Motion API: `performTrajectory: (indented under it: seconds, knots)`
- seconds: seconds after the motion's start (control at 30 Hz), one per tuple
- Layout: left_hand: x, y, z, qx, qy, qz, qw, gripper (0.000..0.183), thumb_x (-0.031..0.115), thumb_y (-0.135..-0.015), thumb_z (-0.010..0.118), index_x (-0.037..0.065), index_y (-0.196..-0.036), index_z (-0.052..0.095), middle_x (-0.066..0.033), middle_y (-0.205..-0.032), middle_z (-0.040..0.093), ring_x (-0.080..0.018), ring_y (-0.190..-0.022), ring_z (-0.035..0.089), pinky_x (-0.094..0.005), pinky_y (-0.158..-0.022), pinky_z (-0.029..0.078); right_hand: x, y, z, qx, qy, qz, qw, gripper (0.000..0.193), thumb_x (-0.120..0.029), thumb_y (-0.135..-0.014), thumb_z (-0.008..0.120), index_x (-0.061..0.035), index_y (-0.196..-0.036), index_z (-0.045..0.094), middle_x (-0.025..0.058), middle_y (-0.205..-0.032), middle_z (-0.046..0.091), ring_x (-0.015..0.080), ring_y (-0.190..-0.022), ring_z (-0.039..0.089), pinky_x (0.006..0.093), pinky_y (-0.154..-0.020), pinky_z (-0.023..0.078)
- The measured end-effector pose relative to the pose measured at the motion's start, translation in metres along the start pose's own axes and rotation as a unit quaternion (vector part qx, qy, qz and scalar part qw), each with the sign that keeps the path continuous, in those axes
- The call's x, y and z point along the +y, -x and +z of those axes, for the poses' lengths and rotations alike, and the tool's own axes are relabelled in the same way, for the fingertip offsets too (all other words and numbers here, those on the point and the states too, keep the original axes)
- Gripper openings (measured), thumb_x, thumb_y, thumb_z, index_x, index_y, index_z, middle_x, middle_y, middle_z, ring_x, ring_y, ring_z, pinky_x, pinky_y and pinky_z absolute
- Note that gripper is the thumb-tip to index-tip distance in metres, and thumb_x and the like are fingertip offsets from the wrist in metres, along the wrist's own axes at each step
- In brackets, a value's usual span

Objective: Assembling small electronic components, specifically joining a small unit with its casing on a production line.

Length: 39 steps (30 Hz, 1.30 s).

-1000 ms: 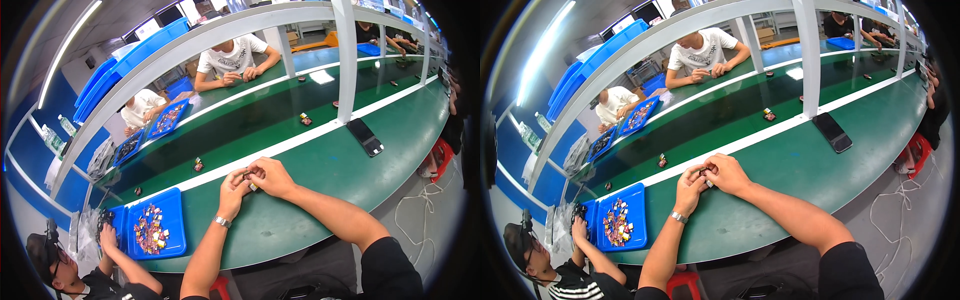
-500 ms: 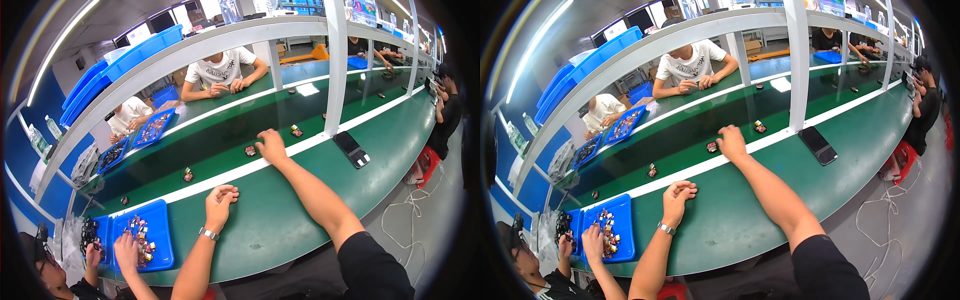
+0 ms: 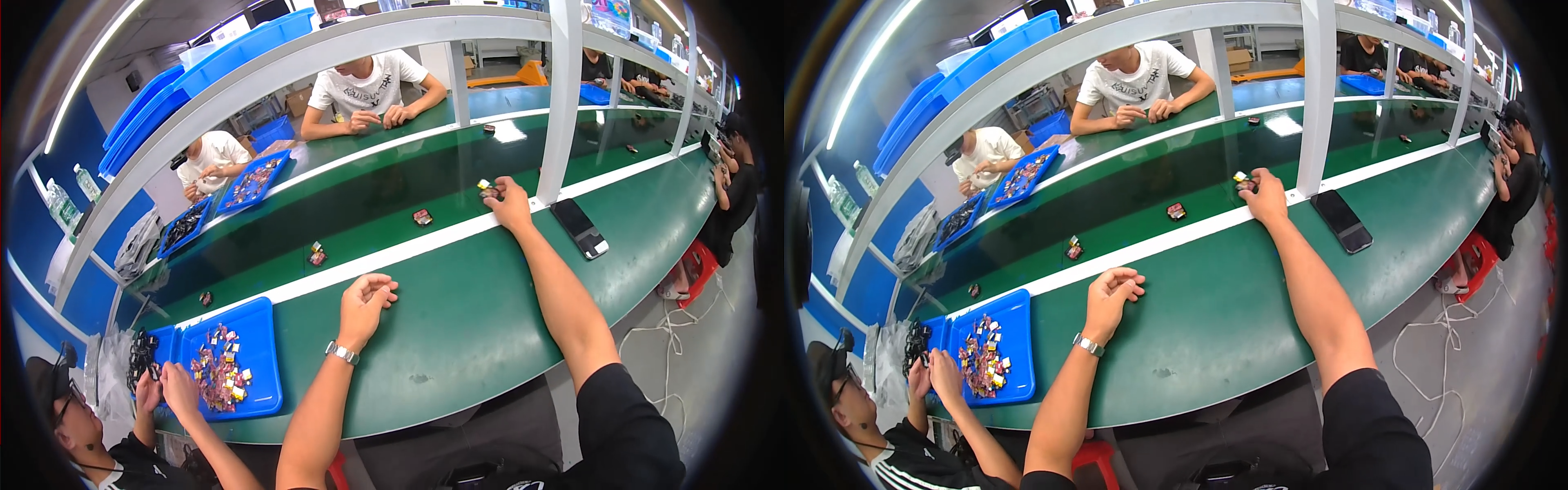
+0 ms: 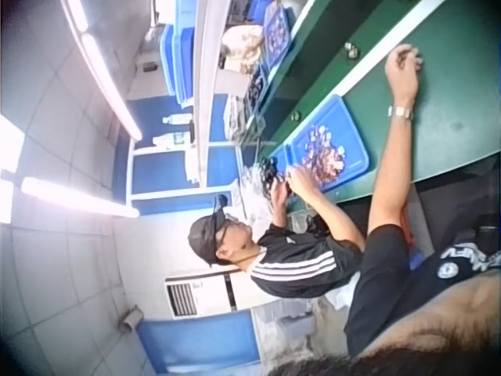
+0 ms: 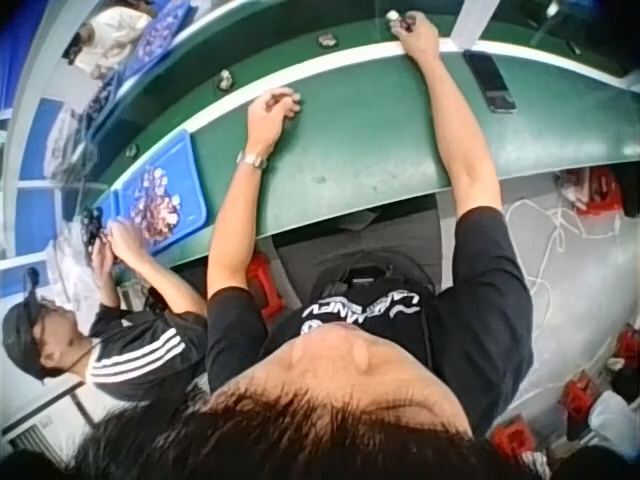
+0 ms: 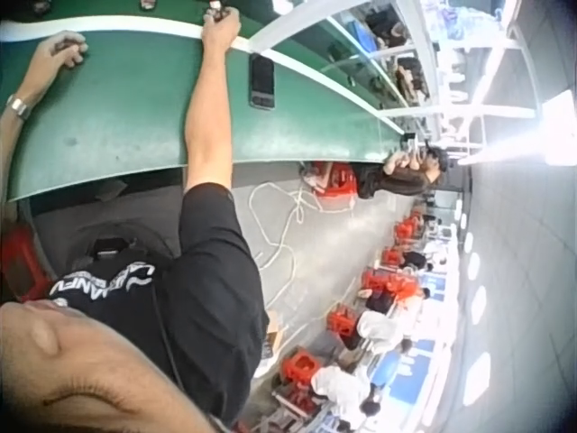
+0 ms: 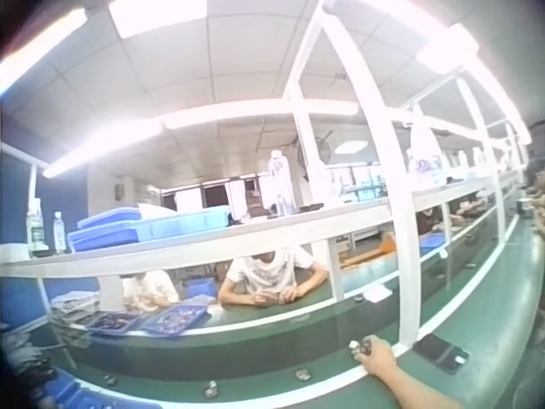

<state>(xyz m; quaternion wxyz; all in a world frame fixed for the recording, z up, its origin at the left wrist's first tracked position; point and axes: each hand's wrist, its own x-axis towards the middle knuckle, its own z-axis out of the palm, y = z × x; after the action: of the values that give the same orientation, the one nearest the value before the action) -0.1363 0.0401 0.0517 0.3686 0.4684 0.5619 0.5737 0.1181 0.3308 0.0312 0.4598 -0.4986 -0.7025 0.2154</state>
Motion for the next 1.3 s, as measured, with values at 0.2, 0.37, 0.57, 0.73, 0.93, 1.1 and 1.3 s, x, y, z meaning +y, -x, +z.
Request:
performTrajectory:
  seconds: [0.2,0.37,0.57,0.73,0.93,1.1,1.3]
  knots:
    - [0.01,0.003,-0.013,0.004,0.072,-0.057,0.996,0.031,0.019,-0.101,0.05,-0.006,-0.119,0.056,-0.0138,-0.103,0.067,-0.0158,-0.079,0.064,-0.0279,-0.07,0.053,-0.102,0.099,0.004,-0.318,-0.209,-0.182,0.907,0.062,-0.009,-0.073,0.078,-0.0094,-0.13,0.054,0.0046,-0.115,0.068,0.0204,-0.111,0.061,0.0366,-0.094,0.046]
    - [0.02,0.005,-0.018,-0.187,0.171,-0.146,0.956,0.043,0.033,-0.103,0.049,-0.005,-0.124,0.056,-0.0096,-0.101,0.067,-0.0142,-0.081,0.064,-0.026,-0.071,0.054,-0.153,0.136,-0.006,-0.412,-0.165,-0.268,0.855,0.062,-0.006,-0.07,0.078,-0.0082,-0.128,0.058,0.0097,-0.122,0.064,0.0266,-0.118,0.057,0.0402,-0.104,0.043]
    - [0.016,0.005,-0.015,-0.107,0.19,-0.125,0.968,0.036,0.013,-0.102,0.048,-0.003,-0.134,0.049,-0.0135,-0.115,0.063,-0.0197,-0.097,0.066,-0.0331,-0.087,0.058,-0.166,0.141,0.005,-0.364,-0.141,-0.293,0.873,0.051,-0.005,-0.074,0.075,-0.0123,-0.123,0.063,0.0087,-0.122,0.058,0.0281,-0.115,0.055,0.0388,-0.102,0.043]
    - [0.013,0.005,-0.011,-0.083,0.211,-0.107,0.968,0.034,0.01,-0.1,0.051,-0.002,-0.131,0.049,-0.0145,-0.114,0.064,-0.024,-0.103,0.066,-0.0374,-0.091,0.057,-0.151,0.142,0.01,-0.281,-0.032,-0.392,0.876,0.033,-0.007,-0.076,0.075,-0.0132,-0.108,0.066,0.0073,-0.119,0.053,0.0279,-0.115,0.051,0.0389,-0.096,0.046]
    - [0.013,0.006,-0.003,-0.092,0.162,-0.103,0.977,0.031,0.009,-0.099,0.051,-0.001,-0.128,0.05,-0.0142,-0.113,0.064,-0.0224,-0.102,0.066,-0.0373,-0.093,0.056,-0.147,0.14,0.013,-0.296,-0.056,-0.405,0.863,0.02,-0.01,-0.077,0.075,-0.01,-0.093,0.062,0.0057,-0.118,0.054,0.0272,-0.113,0.052,0.0392,-0.092,0.048]
    - [0.01,0.004,-0.003,-0.094,0.157,-0.098,0.978,0.033,0.007,-0.097,0.052,0.0,-0.129,0.049,-0.0124,-0.114,0.065,-0.0205,-0.104,0.065,-0.0354,-0.091,0.055,-0.143,0.147,0.02,-0.303,-0.08,-0.353,0.882,0.013,-0.01,-0.079,0.073,-0.0098,-0.091,0.067,0.0061,-0.12,0.056,0.0271,-0.112,0.053,0.0384,-0.094,0.048]
    - [0.007,0.004,-0.01,-0.144,0.2,-0.064,0.967,0.041,0.001,-0.093,0.056,0.0,-0.133,0.047,-0.0134,-0.122,0.062,-0.0195,-0.109,0.063,-0.0356,-0.092,0.054,-0.148,0.153,0.025,-0.293,-0.102,-0.297,0.903,0.01,-0.011,-0.081,0.069,-0.0093,-0.09,0.072,0.0061,-0.117,0.059,0.0256,-0.113,0.054,0.0376,-0.094,0.048]
